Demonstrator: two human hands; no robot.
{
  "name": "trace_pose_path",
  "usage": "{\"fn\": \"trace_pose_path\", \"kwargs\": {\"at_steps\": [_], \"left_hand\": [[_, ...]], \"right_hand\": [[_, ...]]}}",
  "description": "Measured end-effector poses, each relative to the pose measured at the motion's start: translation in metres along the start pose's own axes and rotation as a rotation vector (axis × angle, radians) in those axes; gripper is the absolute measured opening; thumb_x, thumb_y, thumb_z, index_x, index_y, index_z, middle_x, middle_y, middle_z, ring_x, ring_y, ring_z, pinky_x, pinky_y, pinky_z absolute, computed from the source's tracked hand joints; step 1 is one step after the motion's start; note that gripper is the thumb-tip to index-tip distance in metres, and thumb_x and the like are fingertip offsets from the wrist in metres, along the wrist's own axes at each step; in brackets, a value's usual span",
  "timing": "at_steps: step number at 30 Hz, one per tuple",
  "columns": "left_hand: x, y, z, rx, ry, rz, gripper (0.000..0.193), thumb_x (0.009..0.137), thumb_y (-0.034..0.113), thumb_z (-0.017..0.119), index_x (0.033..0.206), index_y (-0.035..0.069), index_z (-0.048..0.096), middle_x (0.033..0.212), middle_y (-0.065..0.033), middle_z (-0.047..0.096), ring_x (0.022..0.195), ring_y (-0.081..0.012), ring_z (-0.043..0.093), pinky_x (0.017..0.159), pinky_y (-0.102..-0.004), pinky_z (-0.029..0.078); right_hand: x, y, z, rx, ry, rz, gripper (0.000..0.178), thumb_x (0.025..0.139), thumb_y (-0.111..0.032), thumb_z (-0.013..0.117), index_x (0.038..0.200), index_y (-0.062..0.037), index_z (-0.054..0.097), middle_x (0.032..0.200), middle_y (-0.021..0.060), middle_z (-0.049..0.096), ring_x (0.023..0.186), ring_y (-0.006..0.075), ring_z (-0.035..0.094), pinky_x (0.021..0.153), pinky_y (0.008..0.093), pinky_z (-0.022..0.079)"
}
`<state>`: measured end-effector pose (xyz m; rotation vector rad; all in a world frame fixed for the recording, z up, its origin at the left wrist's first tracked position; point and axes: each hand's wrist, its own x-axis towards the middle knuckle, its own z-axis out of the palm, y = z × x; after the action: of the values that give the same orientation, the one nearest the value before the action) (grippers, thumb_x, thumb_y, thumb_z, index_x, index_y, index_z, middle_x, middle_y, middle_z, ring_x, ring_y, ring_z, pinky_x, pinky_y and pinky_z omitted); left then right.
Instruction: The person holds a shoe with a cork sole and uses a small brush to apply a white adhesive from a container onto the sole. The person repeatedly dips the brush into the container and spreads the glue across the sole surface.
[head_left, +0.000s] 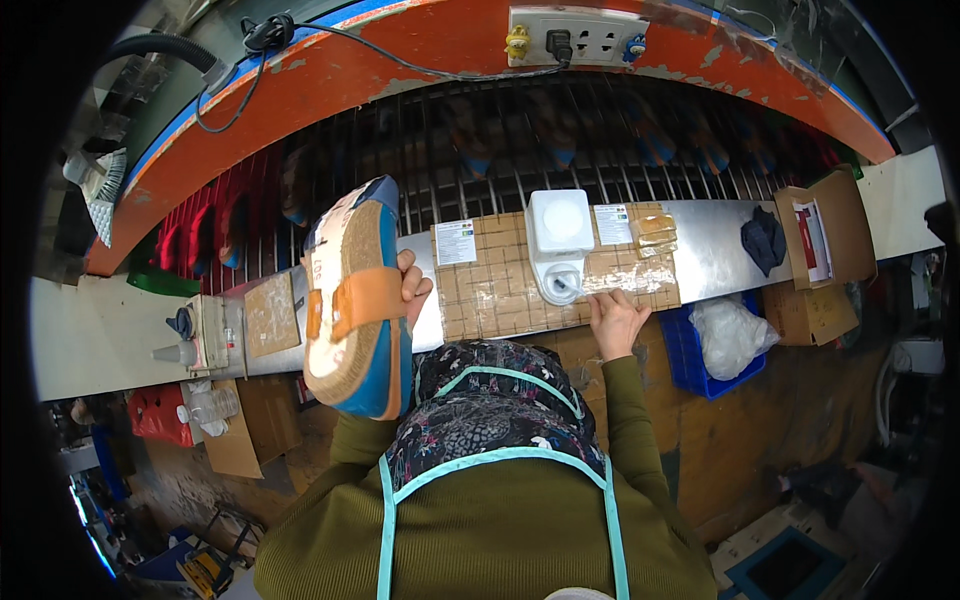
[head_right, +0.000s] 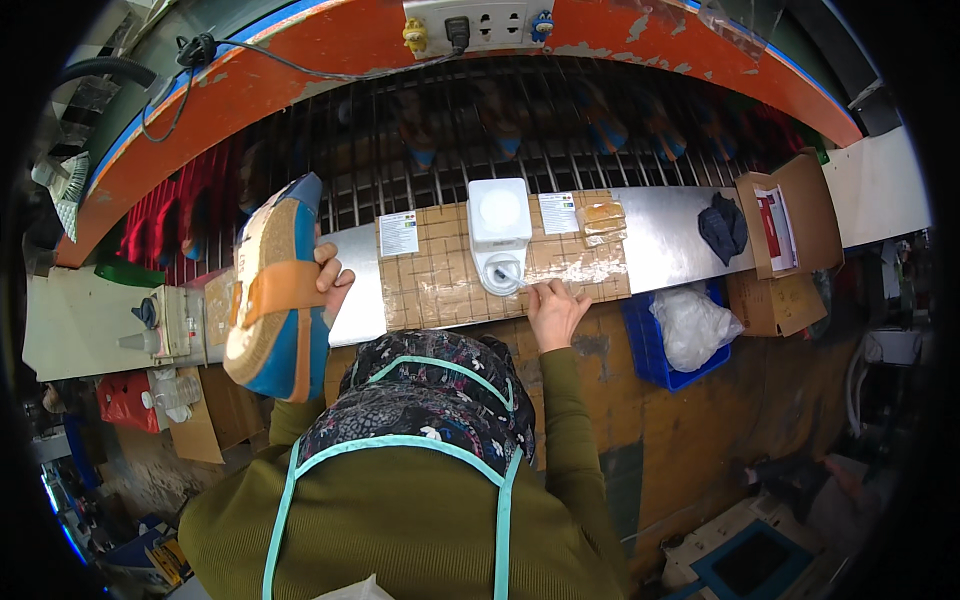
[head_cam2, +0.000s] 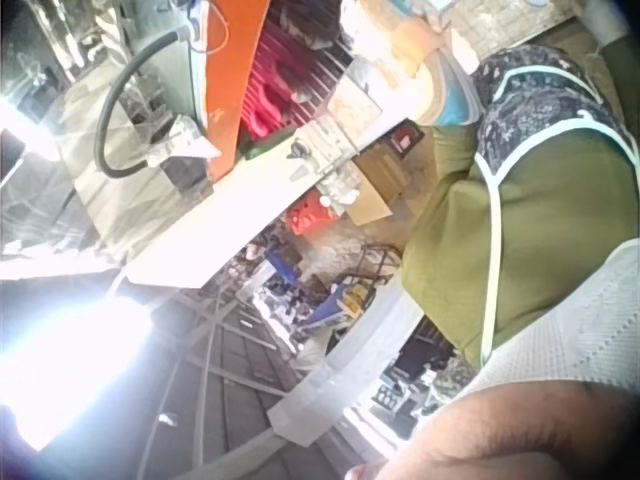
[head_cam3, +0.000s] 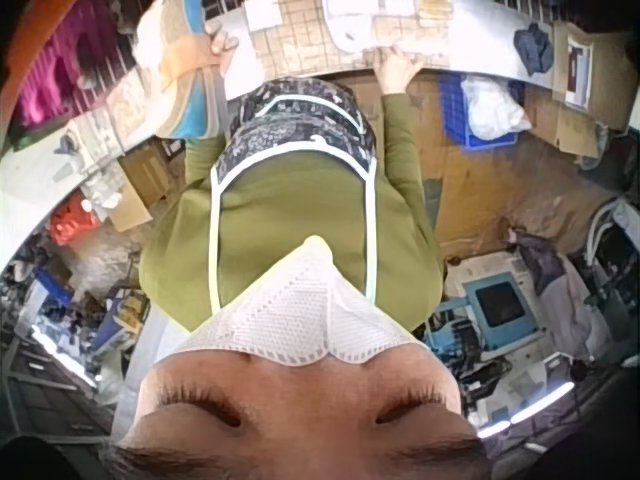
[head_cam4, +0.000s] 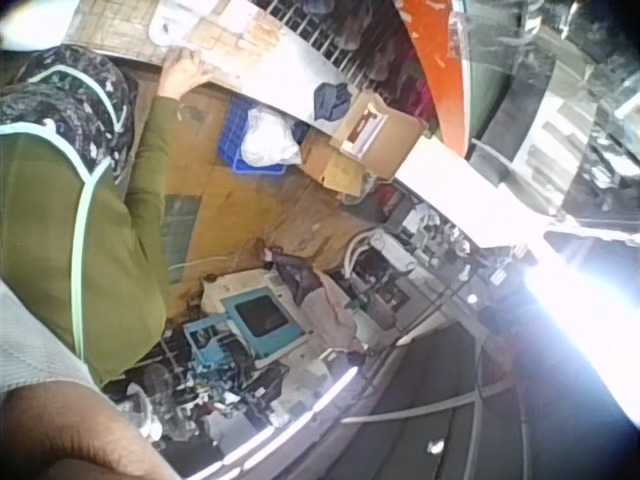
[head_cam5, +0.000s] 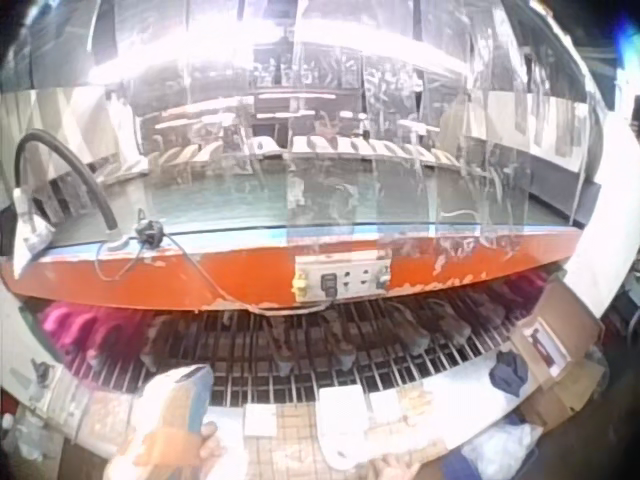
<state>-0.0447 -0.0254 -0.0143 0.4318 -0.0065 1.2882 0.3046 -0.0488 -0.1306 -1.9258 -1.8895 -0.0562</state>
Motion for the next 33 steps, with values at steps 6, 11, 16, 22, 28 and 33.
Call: {"fn": "trace_pose_path", "kwargs": {"at_steps": [6, 11, 16, 22, 28, 33], "left_hand": [[-0.005, 0.007, 0.02, 0.012, 0.208, -0.071, 0.102, 0.084, 0.082, 0.034, 0.137, -0.005, 0.039, 0.127, -0.0251, 0.05, 0.095, -0.0368, 0.06, 0.091, -0.0539, 0.049], [0.006, -0.016, -0.015, 0.509, 0.56, -0.044, 0.087, 0.088, 0.076, 0.038, 0.137, 0.004, 0.046, 0.122, -0.0204, 0.059, 0.095, -0.0256, 0.067, 0.078, -0.0362, 0.059], [0.03, -0.038, -0.001, 0.583, 0.497, -0.164, 0.08, 0.091, 0.069, 0.044, 0.138, 0.005, 0.046, 0.13, -0.0109, 0.058, 0.116, -0.0203, 0.059, 0.098, -0.0346, 0.048], [0.037, -0.042, 0.03, 0.719, 0.282, -0.12, 0.072, 0.089, 0.06, 0.057, 0.128, -0.001, 0.053, 0.117, -0.011, 0.063, 0.104, -0.0175, 0.062, 0.092, -0.0314, 0.049], [0.03, -0.034, 0.044, 0.917, 0.183, -0.036, 0.067, 0.087, 0.048, 0.066, 0.125, -0.006, 0.056, 0.113, -0.0107, 0.063, 0.099, -0.0148, 0.058, 0.089, -0.0277, 0.046], [0.023, -0.022, 0.046, 1.001, 0.169, -0.023, 0.064, 0.085, 0.039, 0.071, 0.127, -0.008, 0.055, 0.113, -0.0111, 0.063, 0.101, -0.0147, 0.058, 0.091, -0.0282, 0.046]], "right_hand": [[-0.012, 0.036, 0.02, 0.507, -0.413, 0.515, 0.034, 0.09, -0.037, 0.066, 0.08, -0.0053, 0.073, 0.07, 0.0066, 0.066, 0.061, 0.0215, 0.06, 0.057, 0.0363, 0.04], [-0.003, 0.018, 0.007, 1.062, -0.591, 0.686, 0.024, 0.089, -0.025, 0.07, 0.083, -0.0013, 0.073, 0.074, -0.0003, 0.066, 0.065, 0.0081, 0.057, 0.055, 0.0265, 0.041], [0.044, -0.069, -0.067, 0.903, 0.013, 0.158, 0.012, 0.082, -0.017, 0.077, 0.09, -0.0073, 0.076, 0.078, 0.0023, 0.067, 0.068, 0.0116, 0.058, 0.068, 0.028, 0.038], [0.059, -0.133, -0.145, 0.723, 0.23, -0.11, 0.016, 0.078, -0.017, 0.079, 0.093, -0.0114, 0.077, 0.08, -0.0011, 0.064, 0.073, 0.0118, 0.056, 0.077, 0.031, 0.029], [0.068, -0.15, -0.145, 0.742, 0.253, -0.093, 0.016, 0.078, -0.019, 0.079, 0.092, -0.0114, 0.077, 0.082, -0.0022, 0.062, 0.064, 0.0096, 0.05, 0.075, 0.0296, 0.029], [0.093, -0.16, -0.147, 0.704, 0.275, -0.152, 0.015, 0.078, -0.02, 0.08, 0.091, -0.0119, 0.077, 0.083, -0.0022, 0.062, 0.061, 0.0087, 0.047, 0.075, 0.0304, 0.028]]}}
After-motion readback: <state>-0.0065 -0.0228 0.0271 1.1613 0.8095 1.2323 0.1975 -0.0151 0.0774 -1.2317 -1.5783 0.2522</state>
